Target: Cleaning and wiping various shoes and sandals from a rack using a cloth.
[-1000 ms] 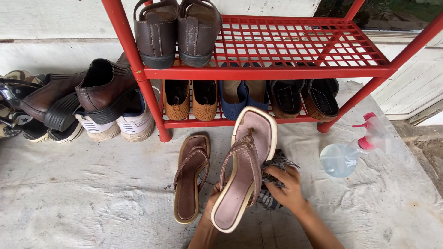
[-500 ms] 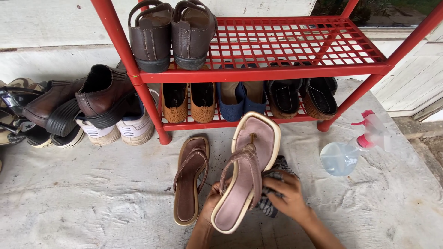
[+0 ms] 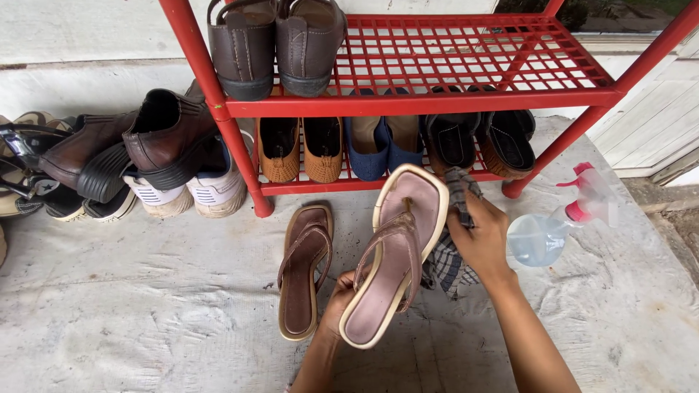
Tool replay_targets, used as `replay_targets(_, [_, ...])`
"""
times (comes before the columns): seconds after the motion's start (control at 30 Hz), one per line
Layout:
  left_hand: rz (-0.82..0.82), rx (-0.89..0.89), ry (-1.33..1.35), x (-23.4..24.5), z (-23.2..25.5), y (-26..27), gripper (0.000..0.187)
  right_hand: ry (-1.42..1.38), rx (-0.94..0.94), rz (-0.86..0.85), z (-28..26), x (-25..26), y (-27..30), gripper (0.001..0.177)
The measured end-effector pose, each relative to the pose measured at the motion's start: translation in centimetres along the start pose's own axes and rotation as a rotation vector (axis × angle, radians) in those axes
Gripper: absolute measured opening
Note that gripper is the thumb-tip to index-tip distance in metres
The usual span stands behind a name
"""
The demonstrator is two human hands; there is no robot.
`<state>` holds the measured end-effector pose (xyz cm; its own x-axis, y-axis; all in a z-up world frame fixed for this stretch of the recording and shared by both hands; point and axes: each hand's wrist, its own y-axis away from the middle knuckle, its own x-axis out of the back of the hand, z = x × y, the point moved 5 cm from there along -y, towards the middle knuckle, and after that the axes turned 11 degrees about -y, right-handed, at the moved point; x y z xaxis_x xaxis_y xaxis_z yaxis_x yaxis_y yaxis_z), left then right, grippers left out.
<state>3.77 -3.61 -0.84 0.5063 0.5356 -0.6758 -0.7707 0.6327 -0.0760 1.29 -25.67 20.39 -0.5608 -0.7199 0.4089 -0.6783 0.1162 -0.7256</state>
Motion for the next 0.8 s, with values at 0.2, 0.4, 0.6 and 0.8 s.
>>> replay_targets(0.2, [0.08, -0.087, 0.167, -1.8, 2.7, 0.1, 0.053, -0.232, -0.061, 0.067, 1.9, 0.8, 7.6, 0.036])
replay_targets(0.4, [0.101, -0.141, -0.004, -4.0, 4.9, 0.4, 0.034, -0.099, 0.16, -0.27, -5.9, -1.8, 8.5, 0.051])
replay_targets(0.6, [0.176, -0.177, 0.003, -3.6, 4.9, 0.2, 0.039, 0.39, 0.126, -0.337, -8.2, -4.1, 6.5, 0.067])
replay_targets(0.8, [0.189, -0.162, 0.012, -3.6, 4.9, 0.4, 0.037, 0.358, 0.198, -0.336, -8.4, -4.5, 8.1, 0.068])
